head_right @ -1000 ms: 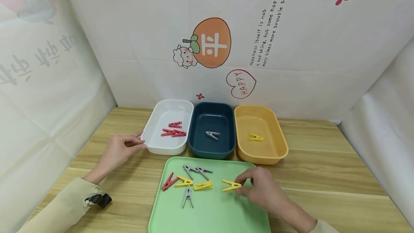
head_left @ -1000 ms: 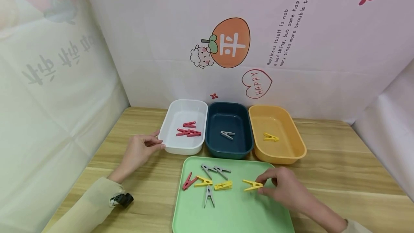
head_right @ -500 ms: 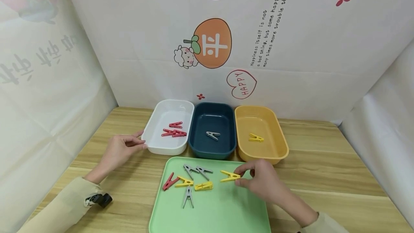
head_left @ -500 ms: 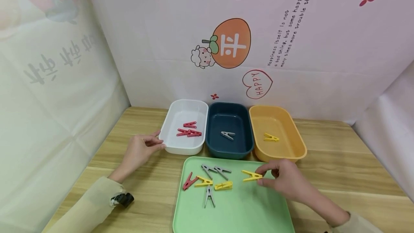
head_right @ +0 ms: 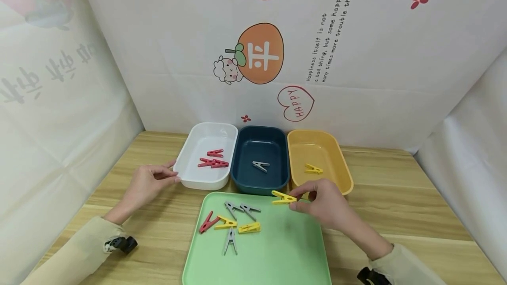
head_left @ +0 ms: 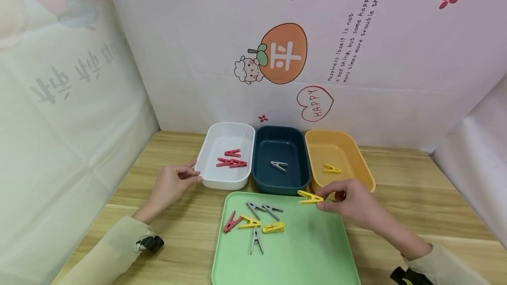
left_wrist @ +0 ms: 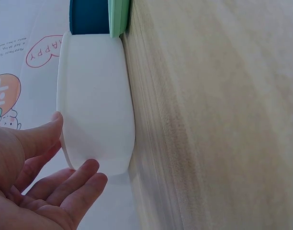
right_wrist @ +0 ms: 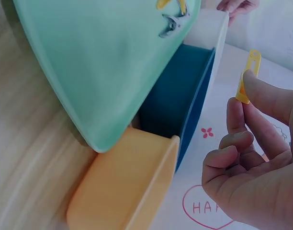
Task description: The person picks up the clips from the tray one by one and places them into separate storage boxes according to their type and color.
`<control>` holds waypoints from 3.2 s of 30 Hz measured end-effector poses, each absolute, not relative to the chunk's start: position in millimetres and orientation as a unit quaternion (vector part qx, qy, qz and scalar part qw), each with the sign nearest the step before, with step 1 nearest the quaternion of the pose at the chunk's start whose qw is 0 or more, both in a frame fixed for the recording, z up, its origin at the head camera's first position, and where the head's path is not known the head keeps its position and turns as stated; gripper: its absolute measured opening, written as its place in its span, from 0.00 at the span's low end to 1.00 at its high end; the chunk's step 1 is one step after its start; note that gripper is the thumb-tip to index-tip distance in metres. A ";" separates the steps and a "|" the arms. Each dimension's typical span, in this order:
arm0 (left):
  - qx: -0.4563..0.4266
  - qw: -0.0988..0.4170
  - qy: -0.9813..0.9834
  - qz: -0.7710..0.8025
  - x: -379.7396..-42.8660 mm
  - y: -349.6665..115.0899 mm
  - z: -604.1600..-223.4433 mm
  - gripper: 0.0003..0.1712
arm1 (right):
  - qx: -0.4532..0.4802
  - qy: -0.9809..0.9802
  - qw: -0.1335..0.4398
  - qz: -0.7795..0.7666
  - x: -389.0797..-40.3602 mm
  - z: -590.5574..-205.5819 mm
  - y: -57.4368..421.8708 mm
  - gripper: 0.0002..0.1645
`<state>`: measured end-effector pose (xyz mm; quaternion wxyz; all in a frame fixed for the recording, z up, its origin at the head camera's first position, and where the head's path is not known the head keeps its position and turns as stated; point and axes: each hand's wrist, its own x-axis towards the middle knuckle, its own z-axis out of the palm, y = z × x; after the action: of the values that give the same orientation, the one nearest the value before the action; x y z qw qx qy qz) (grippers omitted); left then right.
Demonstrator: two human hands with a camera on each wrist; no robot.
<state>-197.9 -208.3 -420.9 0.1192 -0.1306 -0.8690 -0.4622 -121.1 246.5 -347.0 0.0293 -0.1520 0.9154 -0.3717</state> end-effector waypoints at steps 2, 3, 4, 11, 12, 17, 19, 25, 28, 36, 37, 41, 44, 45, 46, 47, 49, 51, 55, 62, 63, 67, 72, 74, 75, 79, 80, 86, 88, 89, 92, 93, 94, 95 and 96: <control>-0.130 0.118 -0.869 -0.463 -198.0 -208.3 -420.6 0.04 | -0.151 0.917 0.023 -0.368 -124.0 -343.1 248.6 0.09; -0.130 0.118 -0.869 -0.463 -198.0 -208.3 -420.5 0.04 | -0.150 0.917 0.020 -0.369 -125.6 -341.3 249.7 0.09; -0.131 0.118 -0.868 -0.464 -198.1 -208.3 -420.2 0.04 | -0.150 0.917 0.016 -0.368 -127.4 -339.3 250.8 0.09; -0.133 0.114 -0.868 -0.464 -198.0 -208.2 -419.9 0.04 | -0.141 0.918 0.001 -0.371 -141.0 -326.1 262.3 0.11; -0.131 0.114 -0.868 -0.465 -198.0 -208.2 -419.8 0.04 | -0.139 0.918 0.002 -0.372 -143.2 -324.2 264.5 0.11; -0.128 0.114 -0.870 -0.462 -197.4 -208.1 -418.9 0.04 | -0.116 0.923 0.016 -0.366 -154.1 -316.7 276.9 0.16; -0.128 0.114 -0.871 -0.460 -196.7 -208.4 -418.8 0.04 | -0.102 0.925 0.023 -0.365 -157.6 -314.9 281.2 0.18; -0.128 0.115 -0.872 -0.459 -195.1 -208.9 -419.2 0.04 | -0.079 0.927 0.024 -0.365 -167.3 -312.5 291.1 0.21; -0.132 0.118 -0.870 -0.461 -195.5 -209.1 -419.1 0.04 | -0.074 0.930 0.020 -0.359 -172.4 -311.1 297.3 0.22; -0.132 0.116 -0.870 -0.461 -197.1 -207.7 -418.5 0.04 | -0.063 0.942 0.023 -0.329 -186.5 -313.3 312.2 0.24; -0.130 0.115 -0.870 -0.461 -197.1 -207.5 -418.2 0.04 | -0.062 0.943 0.023 -0.326 -188.3 -314.0 313.8 0.24; -0.127 0.111 -0.870 -0.464 -197.8 -206.4 -416.2 0.04 | -0.062 0.945 0.029 -0.319 -196.1 -315.0 319.7 0.25; -0.126 0.109 -0.869 -0.466 -197.9 -206.0 -415.3 0.04 | -0.059 0.946 0.035 -0.315 -201.6 -316.1 322.4 0.26; -0.126 0.108 -0.869 -0.466 -197.9 -206.1 -415.6 0.04 | -0.057 0.947 0.037 -0.313 -203.5 -316.8 323.0 0.26; -0.127 0.108 -0.870 -0.463 -198.0 -206.3 -415.9 0.04 | -0.054 0.948 0.039 -0.311 -205.3 -317.8 323.6 0.26; -0.128 0.110 -0.871 -0.461 -198.1 -206.6 -416.2 0.04 | -0.051 0.948 0.042 -0.310 -207.4 -319.1 324.2 0.25; -0.129 0.113 -0.873 -0.456 -198.4 -207.3 -417.4 0.04 | -0.050 0.948 0.047 -0.310 -211.7 -321.5 326.1 0.25; -0.131 0.115 -0.876 -0.450 -198.7 -207.8 -418.6 0.04 | -0.046 0.947 0.053 -0.313 -215.9 -324.3 327.9 0.24; -0.133 0.114 -0.878 -0.446 -198.8 -208.1 -419.7 0.04 | -0.039 0.947 0.062 -0.313 -224.9 -328.7 331.2 0.23; -0.128 0.109 -0.874 -0.455 -197.6 -208.3 -418.9 0.04 | -0.033 0.951 0.073 -0.298 -241.0 -334.3 333.6 0.24; -0.128 0.109 -0.875 -0.455 -197.4 -208.4 -418.6 0.04 | -0.032 0.951 0.074 -0.297 -243.2 -335.1 333.8 0.23; -0.128 0.110 -0.873 -0.457 -197.0 -208.8 -417.6 0.04 | -0.032 0.952 0.078 -0.295 -251.3 -338.8 334.5 0.22; -0.131 0.113 -0.872 -0.458 -197.2 -209.0 -417.1 0.04 | -0.032 0.953 0.080 -0.290 -259.4 -340.5 334.7 0.21; -0.131 0.113 -0.872 -0.457 -196.7 -209.2 -417.9 0.04 | -0.030 0.954 0.081 -0.286 -262.5 -341.0 334.1 0.21; -0.131 0.114 -0.872 -0.457 -196.5 -209.2 -418.2 0.04 | -0.031 0.955 0.080 -0.283 -264.0 -341.5 333.9 0.21; -0.129 0.113 -0.873 -0.456 -196.3 -209.0 -418.3 0.04 | -0.035 0.959 0.077 -0.272 -269.7 -344.9 333.7 0.20; -0.128 0.112 -0.873 -0.456 -196.4 -208.7 -418.2 0.04 | -0.037 0.959 0.076 -0.269 -271.2 -346.0 334.0 0.19; -0.125 0.110 -0.872 -0.461 -197.6 -207.5 -416.4 0.04 | -0.056 0.969 0.074 -0.231 -278.1 -351.2 332.5 0.16; -0.126 0.112 -0.871 -0.462 -197.9 -207.3 -415.9 0.04 | -0.064 0.971 0.074 -0.218 -279.7 -351.7 331.1 0.16; -0.127 0.112 -0.871 -0.461 -198.0 -207.3 -416.0 0.04 | -0.066 0.972 0.075 -0.215 -280.6 -352.0 330.6 0.15; -0.129 0.114 -0.872 -0.459 -198.1 -207.5 -416.7 0.04 | -0.067 0.971 0.082 -0.215 -282.6 -352.8 328.0 0.15; -0.129 0.114 -0.872 -0.459 -198.1 -207.5 -417.1 0.04 | -0.067 0.971 0.084 -0.215 -283.5 -353.5 327.3 0.14; -0.128 0.115 -0.872 -0.459 -198.2 -207.7 -417.4 0.04 | -0.068 0.970 0.085 -0.216 -284.3 -354.2 326.8 0.14; -0.128 0.115 -0.872 -0.459 -198.2 -207.7 -417.7 0.04 | -0.068 0.970 0.085 -0.217 -285.6 -355.6 327.0 0.13; -0.127 0.114 -0.871 -0.460 -198.3 -207.9 -417.9 0.04 | -0.069 0.970 0.085 -0.218 -286.4 -356.6 326.7 0.13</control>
<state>-198.3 -207.9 -417.9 0.1144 -0.1273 -0.8713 -0.4599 -286.4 326.7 -356.6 0.0852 -0.0689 0.9698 -0.2178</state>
